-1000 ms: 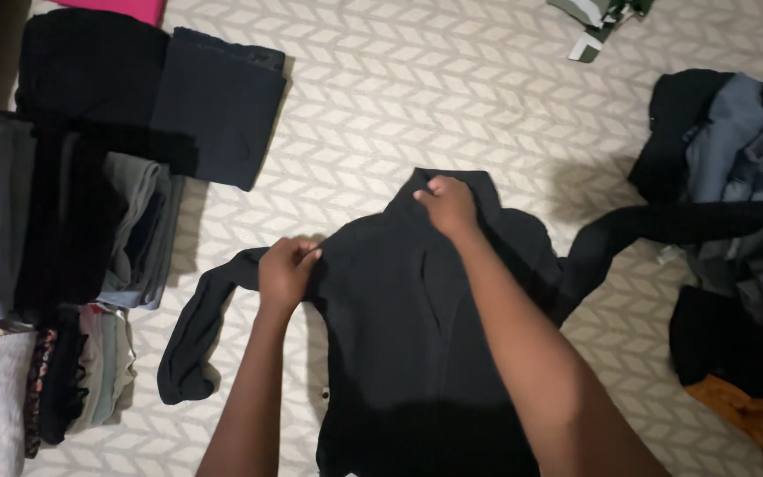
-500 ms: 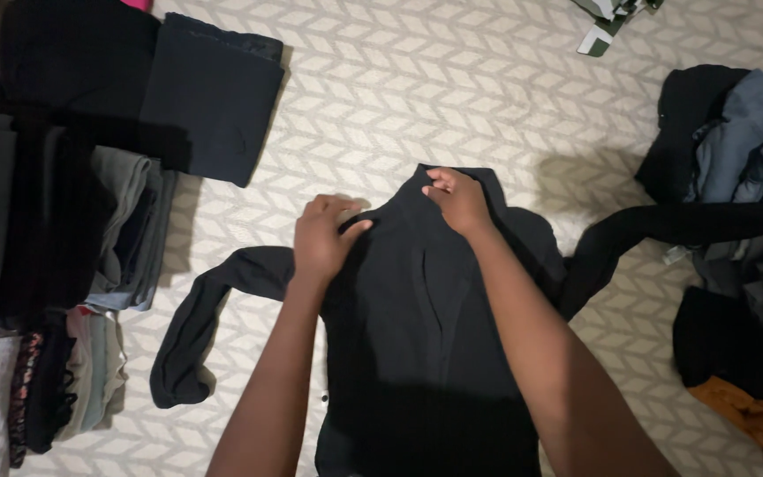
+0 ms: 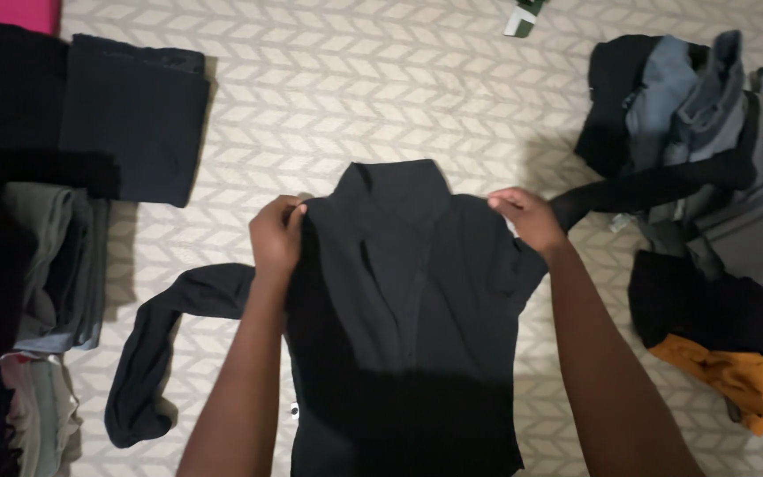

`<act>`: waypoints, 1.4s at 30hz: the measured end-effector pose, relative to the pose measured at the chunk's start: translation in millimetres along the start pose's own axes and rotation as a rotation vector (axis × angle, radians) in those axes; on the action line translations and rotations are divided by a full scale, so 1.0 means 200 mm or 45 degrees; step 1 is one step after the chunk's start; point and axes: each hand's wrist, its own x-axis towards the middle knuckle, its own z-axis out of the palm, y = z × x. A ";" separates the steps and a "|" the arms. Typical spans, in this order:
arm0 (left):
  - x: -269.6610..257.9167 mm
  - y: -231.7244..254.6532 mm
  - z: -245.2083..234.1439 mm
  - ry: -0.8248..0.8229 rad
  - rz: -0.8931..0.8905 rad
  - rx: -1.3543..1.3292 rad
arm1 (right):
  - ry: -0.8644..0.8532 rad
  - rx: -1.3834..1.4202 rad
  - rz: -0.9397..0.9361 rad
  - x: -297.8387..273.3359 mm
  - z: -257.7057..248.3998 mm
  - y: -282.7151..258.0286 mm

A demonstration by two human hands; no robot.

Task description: Folding various articles of clothing on a bed.

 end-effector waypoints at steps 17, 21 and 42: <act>0.14 0.22 0.01 -0.468 -0.407 0.231 | 0.115 -0.354 -0.117 0.02 0.15 -0.17; 0.21 0.12 0.10 -0.607 -0.361 0.159 | -0.043 -0.522 -0.033 0.09 0.27 -0.25; 0.95 0.42 0.27 -0.195 0.266 0.126 | 0.294 -0.082 -0.614 0.83 0.13 -0.48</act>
